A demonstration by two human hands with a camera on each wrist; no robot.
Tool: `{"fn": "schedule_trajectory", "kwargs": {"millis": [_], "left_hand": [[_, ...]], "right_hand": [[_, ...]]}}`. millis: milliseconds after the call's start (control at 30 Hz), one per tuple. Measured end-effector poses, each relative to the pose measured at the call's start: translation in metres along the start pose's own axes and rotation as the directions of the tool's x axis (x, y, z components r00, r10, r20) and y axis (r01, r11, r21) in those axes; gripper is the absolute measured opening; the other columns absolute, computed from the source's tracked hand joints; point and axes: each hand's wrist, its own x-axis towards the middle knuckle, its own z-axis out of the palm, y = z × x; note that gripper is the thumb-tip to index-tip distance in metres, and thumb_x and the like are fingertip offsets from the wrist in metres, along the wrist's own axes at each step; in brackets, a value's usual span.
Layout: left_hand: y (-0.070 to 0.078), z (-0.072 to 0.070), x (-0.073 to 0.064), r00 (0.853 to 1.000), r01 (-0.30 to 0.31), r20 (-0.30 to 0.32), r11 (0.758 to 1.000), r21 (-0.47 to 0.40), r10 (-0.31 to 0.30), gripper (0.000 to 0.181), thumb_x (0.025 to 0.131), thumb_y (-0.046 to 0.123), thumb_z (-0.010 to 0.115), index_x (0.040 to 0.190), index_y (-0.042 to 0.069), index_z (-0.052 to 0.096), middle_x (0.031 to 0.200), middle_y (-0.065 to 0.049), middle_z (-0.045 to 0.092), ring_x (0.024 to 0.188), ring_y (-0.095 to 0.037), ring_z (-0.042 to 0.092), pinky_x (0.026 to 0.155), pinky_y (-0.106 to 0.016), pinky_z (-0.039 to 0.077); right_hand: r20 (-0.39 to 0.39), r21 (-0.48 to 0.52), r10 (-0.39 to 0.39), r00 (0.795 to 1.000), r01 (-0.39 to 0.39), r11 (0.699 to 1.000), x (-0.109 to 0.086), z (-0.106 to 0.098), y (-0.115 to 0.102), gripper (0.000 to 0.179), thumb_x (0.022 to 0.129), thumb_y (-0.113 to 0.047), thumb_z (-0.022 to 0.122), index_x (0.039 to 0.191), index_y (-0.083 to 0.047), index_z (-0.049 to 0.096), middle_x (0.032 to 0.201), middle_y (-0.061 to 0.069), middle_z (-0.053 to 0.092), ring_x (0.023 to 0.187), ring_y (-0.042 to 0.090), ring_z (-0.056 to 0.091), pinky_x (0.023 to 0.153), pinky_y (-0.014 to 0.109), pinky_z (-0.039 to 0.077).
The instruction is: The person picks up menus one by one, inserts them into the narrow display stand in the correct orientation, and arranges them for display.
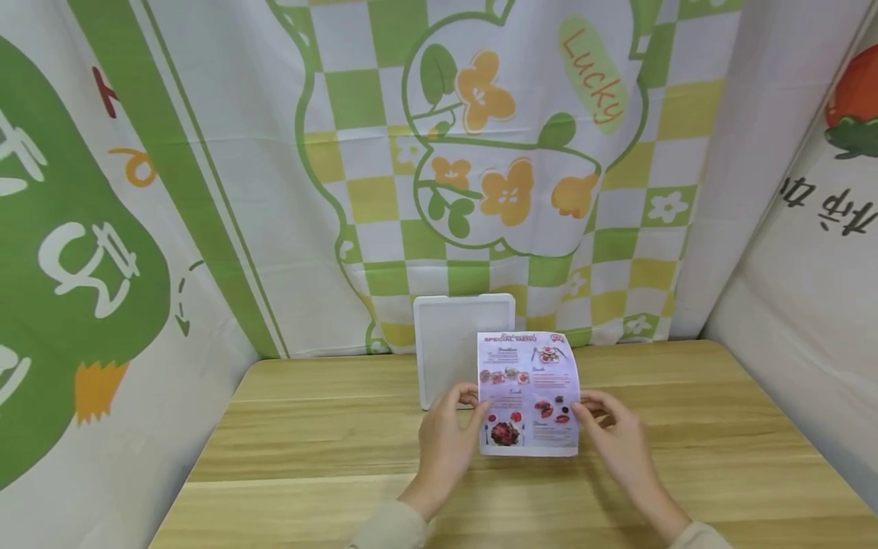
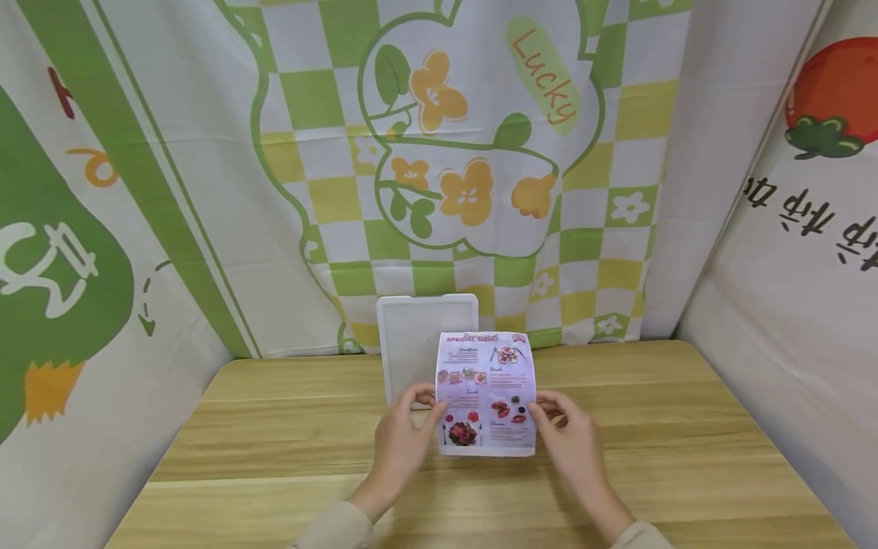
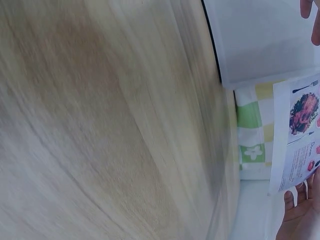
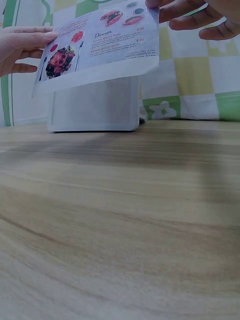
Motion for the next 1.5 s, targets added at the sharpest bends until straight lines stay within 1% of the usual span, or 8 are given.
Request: {"fn": "schedule_trajectory", "kwargs": {"millis": [333,600,867,933,1133,1300,1467,1500], "left_hand": [[-0.004,-0.024,0.002,0.998,-0.056,-0.018,0.997,0.054,0.057,0.030,0.088,0.027,0.076,0.113,0.016,0.065,0.093,0.012,0.065,0.092,-0.020,0.064,0.081,-0.037,0.047],[-0.006,-0.042,0.006,0.993,-0.110,-0.032,0.985,0.130,0.115,0.032,0.088,0.028,0.076,0.114,0.015,0.064,0.093,0.013,0.066,0.094,-0.013,0.063,0.076,-0.033,0.049],[-0.003,-0.059,0.012,0.979,-0.190,-0.033,0.964,0.185,0.200,0.033,0.087,0.026,0.077,0.114,0.013,0.062,0.091,0.011,0.067,0.090,-0.017,0.064,0.073,-0.033,0.050],[-0.001,-0.063,0.015,0.973,-0.216,-0.039,0.957,0.192,0.228,0.034,0.086,0.025,0.078,0.113,0.012,0.062,0.090,0.010,0.067,0.088,-0.016,0.064,0.071,-0.031,0.050],[0.007,-0.073,0.028,0.964,-0.245,-0.050,0.947,0.206,0.260,0.034,0.087,0.025,0.077,0.114,0.010,0.062,0.090,0.008,0.068,0.085,-0.016,0.064,0.067,-0.030,0.050],[0.012,-0.082,0.041,0.958,-0.263,-0.060,0.945,0.196,0.279,0.033,0.088,0.022,0.076,0.114,0.007,0.061,0.090,0.004,0.068,0.089,-0.020,0.065,0.077,-0.038,0.052],[0.015,-0.088,0.053,0.965,-0.241,-0.060,0.950,0.196,0.257,0.035,0.088,0.024,0.077,0.115,0.008,0.062,0.091,0.002,0.069,0.088,-0.021,0.064,0.075,-0.038,0.051],[0.016,-0.089,0.055,0.966,-0.237,-0.057,0.951,0.198,0.252,0.035,0.088,0.025,0.076,0.115,0.008,0.062,0.092,0.002,0.069,0.087,-0.021,0.064,0.074,-0.038,0.050]], "right_hand": [[0.023,0.031,-0.059,0.998,0.058,0.998,0.003,0.011,-0.013,0.022,0.084,-0.002,0.076,0.105,0.001,0.070,0.086,0.007,0.073,0.072,0.004,0.059,0.067,0.019,0.049],[0.046,0.044,-0.099,0.994,0.097,0.994,0.009,0.017,-0.024,0.020,0.086,-0.005,0.076,0.105,-0.002,0.071,0.085,0.003,0.073,0.073,0.007,0.060,0.067,0.023,0.050],[0.083,0.036,-0.146,0.986,0.143,0.989,0.021,0.021,-0.032,0.023,0.085,-0.006,0.076,0.107,-0.004,0.070,0.083,-0.001,0.072,0.073,0.007,0.061,0.067,0.025,0.050],[0.089,0.035,-0.157,0.984,0.154,0.987,0.024,0.021,-0.036,0.024,0.085,-0.005,0.076,0.108,-0.003,0.069,0.083,-0.001,0.071,0.074,0.008,0.060,0.067,0.026,0.050],[0.092,0.031,-0.173,0.981,0.171,0.985,0.038,0.021,-0.050,0.022,0.086,-0.006,0.076,0.107,-0.004,0.069,0.084,-0.001,0.071,0.076,0.011,0.060,0.068,0.028,0.048],[0.095,0.016,-0.201,0.975,0.200,0.980,0.052,0.020,-0.062,0.019,0.087,-0.006,0.076,0.105,-0.003,0.069,0.085,0.003,0.072,0.078,0.017,0.063,0.070,0.033,0.049],[0.109,0.005,-0.212,0.971,0.213,0.977,0.067,0.019,-0.070,0.018,0.088,-0.008,0.075,0.105,-0.002,0.070,0.088,0.006,0.071,0.080,0.020,0.064,0.072,0.040,0.050],[0.113,0.006,-0.216,0.970,0.217,0.976,0.070,0.019,-0.071,0.018,0.088,-0.009,0.075,0.105,-0.002,0.070,0.087,0.006,0.071,0.080,0.020,0.063,0.072,0.039,0.050]]}}
